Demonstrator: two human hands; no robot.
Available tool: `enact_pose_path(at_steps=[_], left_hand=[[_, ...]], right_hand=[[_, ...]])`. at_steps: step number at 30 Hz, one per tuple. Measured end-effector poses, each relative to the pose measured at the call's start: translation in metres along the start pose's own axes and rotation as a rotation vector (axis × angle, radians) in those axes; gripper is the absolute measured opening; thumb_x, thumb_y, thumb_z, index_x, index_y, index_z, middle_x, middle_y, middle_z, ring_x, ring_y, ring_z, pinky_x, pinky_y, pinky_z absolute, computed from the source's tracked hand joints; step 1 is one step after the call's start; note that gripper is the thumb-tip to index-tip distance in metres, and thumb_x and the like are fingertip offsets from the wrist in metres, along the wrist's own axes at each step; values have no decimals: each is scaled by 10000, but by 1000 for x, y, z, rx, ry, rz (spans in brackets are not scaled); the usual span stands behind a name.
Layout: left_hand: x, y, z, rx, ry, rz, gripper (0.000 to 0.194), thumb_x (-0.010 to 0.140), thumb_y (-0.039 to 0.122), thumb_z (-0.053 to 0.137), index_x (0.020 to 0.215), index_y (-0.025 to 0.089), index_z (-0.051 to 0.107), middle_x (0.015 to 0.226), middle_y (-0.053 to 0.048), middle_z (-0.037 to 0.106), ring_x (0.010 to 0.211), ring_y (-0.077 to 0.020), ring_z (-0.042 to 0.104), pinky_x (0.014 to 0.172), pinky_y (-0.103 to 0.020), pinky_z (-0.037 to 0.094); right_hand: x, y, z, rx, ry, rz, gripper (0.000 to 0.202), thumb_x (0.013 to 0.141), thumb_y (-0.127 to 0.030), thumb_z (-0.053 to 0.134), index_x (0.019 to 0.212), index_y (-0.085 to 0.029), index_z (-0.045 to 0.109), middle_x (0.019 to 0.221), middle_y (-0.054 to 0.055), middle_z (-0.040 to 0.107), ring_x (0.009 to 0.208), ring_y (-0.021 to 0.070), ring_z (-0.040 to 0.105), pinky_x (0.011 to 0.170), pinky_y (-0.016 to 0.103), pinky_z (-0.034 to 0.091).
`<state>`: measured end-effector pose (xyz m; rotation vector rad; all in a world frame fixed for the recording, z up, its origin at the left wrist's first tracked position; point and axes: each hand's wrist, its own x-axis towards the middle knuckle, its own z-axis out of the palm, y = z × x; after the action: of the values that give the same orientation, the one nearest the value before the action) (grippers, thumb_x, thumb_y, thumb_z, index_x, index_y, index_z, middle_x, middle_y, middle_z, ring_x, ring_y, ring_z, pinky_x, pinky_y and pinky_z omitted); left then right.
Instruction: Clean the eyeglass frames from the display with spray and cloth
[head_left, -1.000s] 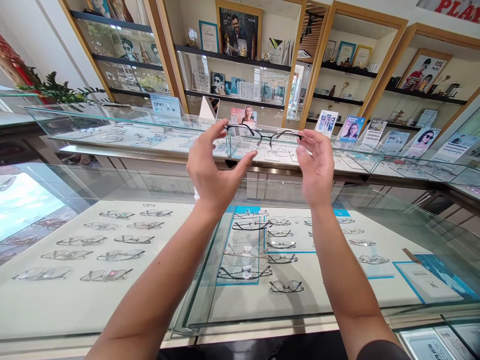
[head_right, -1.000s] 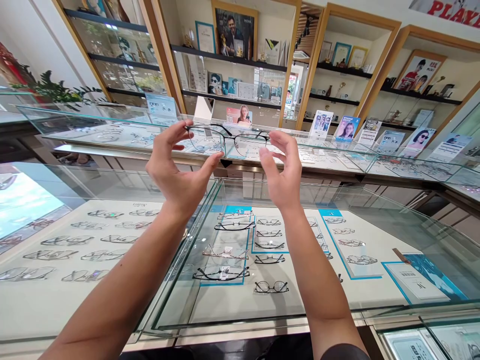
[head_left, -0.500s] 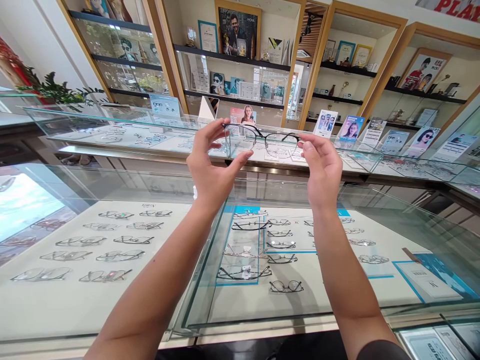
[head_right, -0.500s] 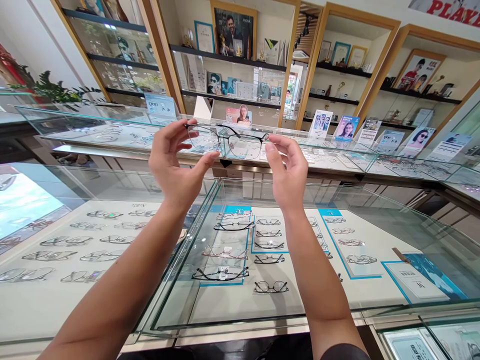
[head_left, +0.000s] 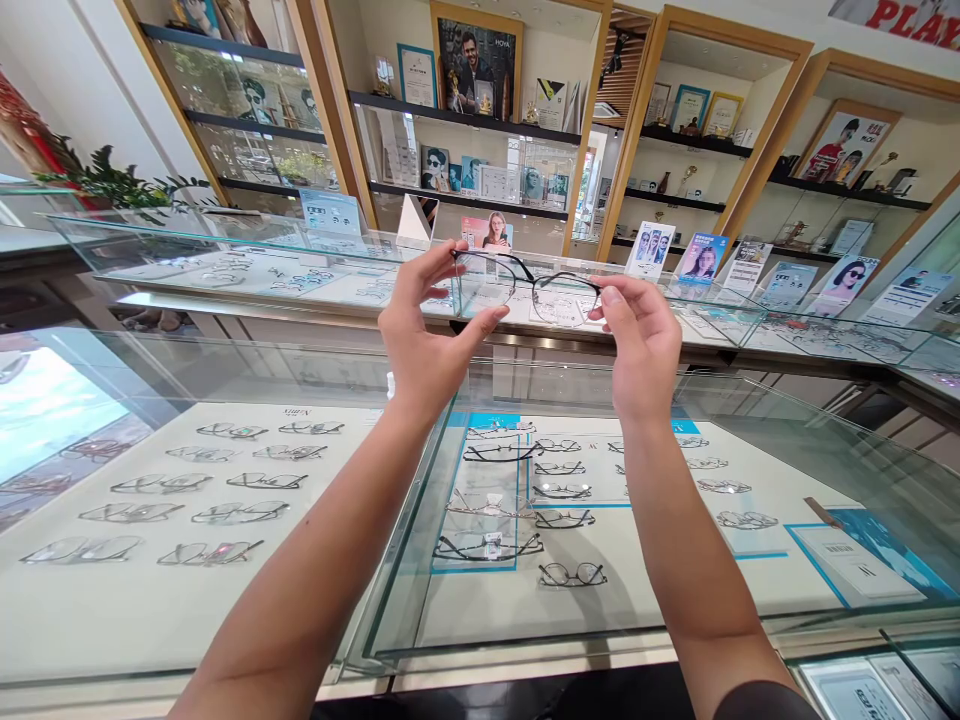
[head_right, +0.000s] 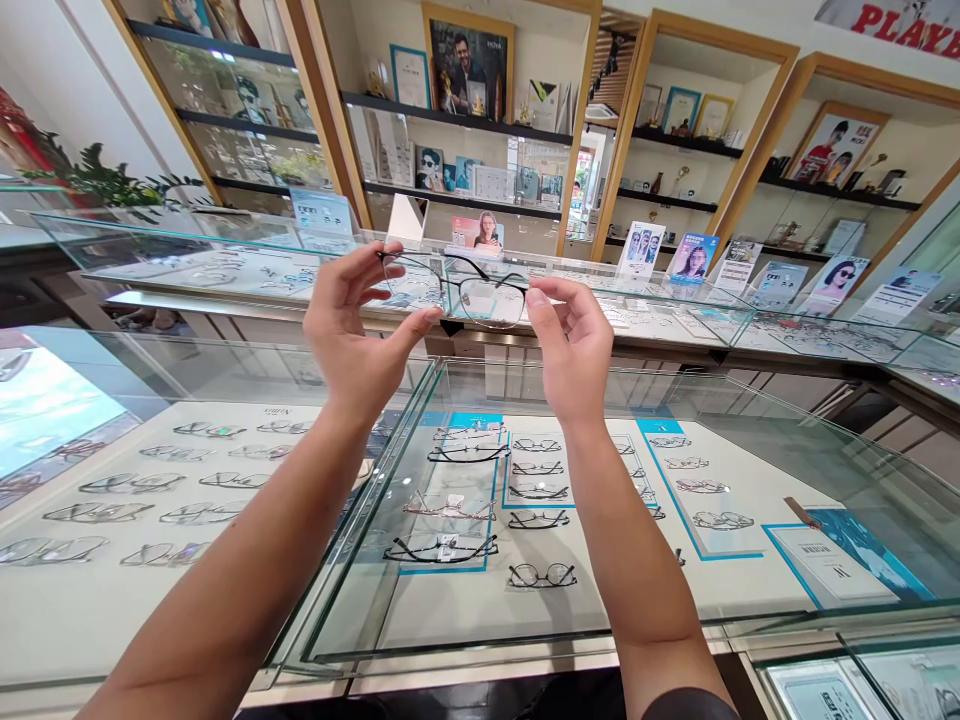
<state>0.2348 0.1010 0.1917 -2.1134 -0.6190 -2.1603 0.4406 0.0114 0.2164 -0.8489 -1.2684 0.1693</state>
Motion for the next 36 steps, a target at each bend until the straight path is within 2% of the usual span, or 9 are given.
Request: enact_pose_path(at_steps=[12,16,20,24,27,31,33,36], left_hand=[[0,1,0,6,-32,-27,668,891,410,851,1478,336,539,1467,-86,685,1260,-288,713,981,-443,605],[0,0,0,-7,-46,-26,663,893,397,850,1476,335,540,1468,-85,685,1270,-287,711,990,-438,606],[-2,0,1,-17,-54,-30,661,897,414,845,1478,324,543,1465,-89,687,1268,-287,712,999,-441,608],[-2,1,1,-19,-66,-53,656,910,446,827,1485,324,537,1483,-98,675,1284,-293,704,1022,-463,609],[-1,1,-1,-4,-83,-58,671,917,479,811,1501,333,514,1505,-105,660,1316,-299,689,1041,-474,612],[5,3,-8,9,-164,-17,701,887,486,844,1494,332,529,1490,-101,671,1370,-305,662,1095,-477,596],[8,7,-12,5,-236,10,690,866,480,866,1469,316,574,1461,-99,694,1352,-309,673,1108,-479,591],[13,15,-17,16,-339,76,648,864,470,870,1437,284,630,1423,-96,725,1323,-311,690,1132,-482,576]], right_hand=[[3,4,-3,188,-110,87,204,995,-494,677,1069,-318,747,1179,18,796,792,148,675,835,378,579],[3,4,-3,229,-126,93,212,989,-502,689,1069,-316,749,1152,17,795,842,157,702,793,357,569],[3,4,-4,170,-131,87,258,1010,-524,646,1130,-323,754,1200,23,776,956,186,734,768,353,570],[5,9,-4,58,-149,85,332,1046,-547,558,1216,-327,739,1267,39,764,936,193,733,780,375,586],[8,12,-7,22,-189,83,370,1064,-566,507,1250,-335,729,1292,42,765,930,195,737,828,389,593],[13,12,-17,-10,-229,39,373,1073,-587,498,1221,-350,744,1315,34,776,1123,225,734,966,423,581],[14,9,-22,-61,-249,-24,303,1043,-567,589,1135,-345,774,1288,26,787,1213,242,709,1045,458,551],[14,3,-27,-165,-366,-111,177,968,-487,748,979,-320,805,1207,22,802,1246,263,696,1152,520,478]])
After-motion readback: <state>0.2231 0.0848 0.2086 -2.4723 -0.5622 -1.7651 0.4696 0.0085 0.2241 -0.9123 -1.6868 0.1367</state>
